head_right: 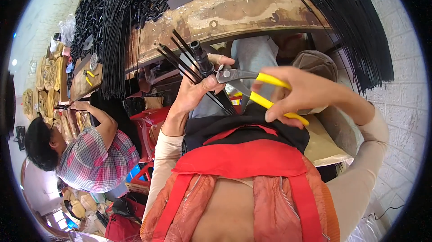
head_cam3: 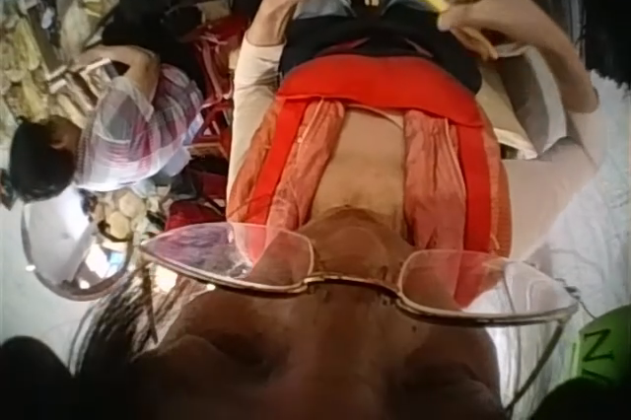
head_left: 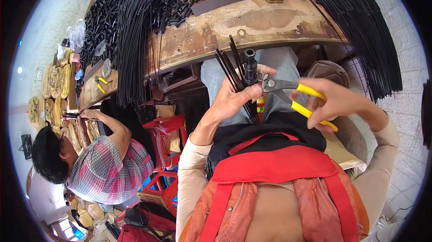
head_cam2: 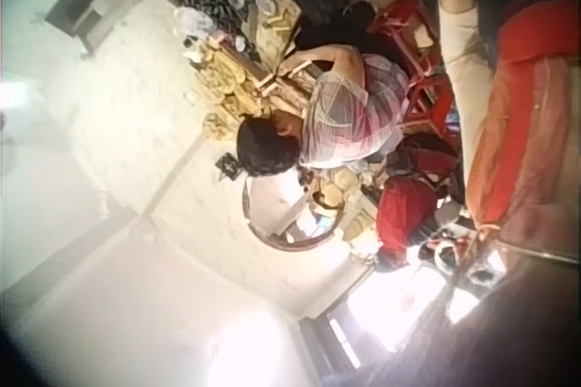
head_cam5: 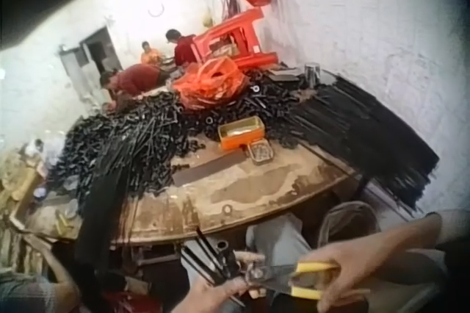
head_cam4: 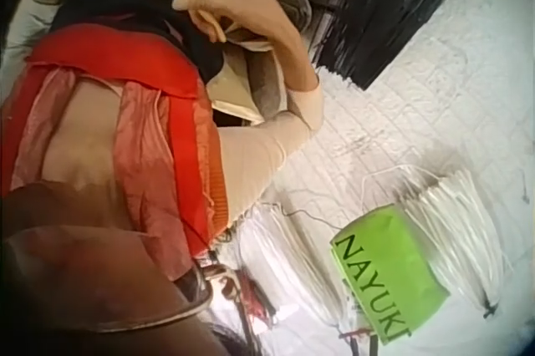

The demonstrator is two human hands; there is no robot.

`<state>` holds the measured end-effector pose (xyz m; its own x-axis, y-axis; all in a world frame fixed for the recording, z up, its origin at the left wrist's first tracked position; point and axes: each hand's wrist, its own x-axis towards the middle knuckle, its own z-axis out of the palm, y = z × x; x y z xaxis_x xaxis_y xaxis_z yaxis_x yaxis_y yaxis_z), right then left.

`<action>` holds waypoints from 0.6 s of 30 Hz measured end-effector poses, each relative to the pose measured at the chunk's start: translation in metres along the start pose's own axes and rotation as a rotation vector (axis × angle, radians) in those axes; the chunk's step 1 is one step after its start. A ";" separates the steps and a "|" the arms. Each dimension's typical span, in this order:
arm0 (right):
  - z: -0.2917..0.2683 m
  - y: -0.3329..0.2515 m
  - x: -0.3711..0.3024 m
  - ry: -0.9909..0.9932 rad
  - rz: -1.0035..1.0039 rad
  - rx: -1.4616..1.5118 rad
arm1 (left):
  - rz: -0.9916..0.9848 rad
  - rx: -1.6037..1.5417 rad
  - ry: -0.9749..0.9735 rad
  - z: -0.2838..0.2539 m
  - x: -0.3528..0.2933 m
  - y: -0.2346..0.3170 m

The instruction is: The worker is cutting black tubes with pliers and inserting them into a base component at a production workbench.

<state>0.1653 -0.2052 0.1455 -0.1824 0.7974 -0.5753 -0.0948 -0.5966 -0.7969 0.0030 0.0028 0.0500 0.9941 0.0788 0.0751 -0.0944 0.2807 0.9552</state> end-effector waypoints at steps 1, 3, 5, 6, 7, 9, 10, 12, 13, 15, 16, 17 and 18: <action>-0.013 0.017 0.006 -0.222 0.145 0.387 | 0.007 -0.005 -0.019 0.000 0.001 -0.001; -0.001 0.029 0.017 0.021 0.045 0.029 | 0.008 -0.005 -0.033 -0.003 0.001 -0.001; 0.006 0.020 0.017 0.387 -0.068 -0.404 | 0.013 -0.077 0.063 -0.001 0.001 -0.001; 0.005 0.024 0.021 0.530 -0.336 -0.509 | 0.007 -0.076 0.064 0.001 -0.001 -0.001; 0.003 0.028 0.027 0.661 -0.424 -0.833 | 0.021 -0.051 0.097 0.003 -0.003 -0.001; -0.002 0.029 0.033 0.786 -0.514 -1.166 | 0.045 -0.026 0.107 0.004 -0.004 -0.002; -0.003 0.029 0.035 0.569 -0.351 -0.912 | 0.046 -0.024 0.108 0.003 -0.004 -0.001; -0.001 0.030 0.038 0.347 -0.187 -0.652 | 0.011 -0.035 0.016 0.000 -0.006 0.001; 0.003 0.032 0.039 0.385 -0.223 -0.565 | -0.004 -0.059 0.000 0.000 -0.005 0.002; 0.009 0.039 0.045 0.431 -0.314 -0.385 | -0.010 -0.053 0.027 -0.002 -0.004 0.001; 0.011 0.040 0.046 0.431 -0.314 -0.382 | -0.011 -0.046 0.050 -0.002 -0.003 0.000; 0.011 0.040 0.047 0.458 -0.349 -0.402 | -0.013 -0.028 0.099 0.003 -0.002 0.000; 0.011 0.040 0.047 0.485 -0.385 -0.424 | -0.014 -0.028 0.096 0.005 -0.001 0.001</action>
<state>0.1422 -0.1930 0.0884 0.2489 0.9517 -0.1799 0.3383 -0.2595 -0.9045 0.0025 -0.0017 0.0520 0.9857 0.1653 0.0332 -0.0838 0.3092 0.9473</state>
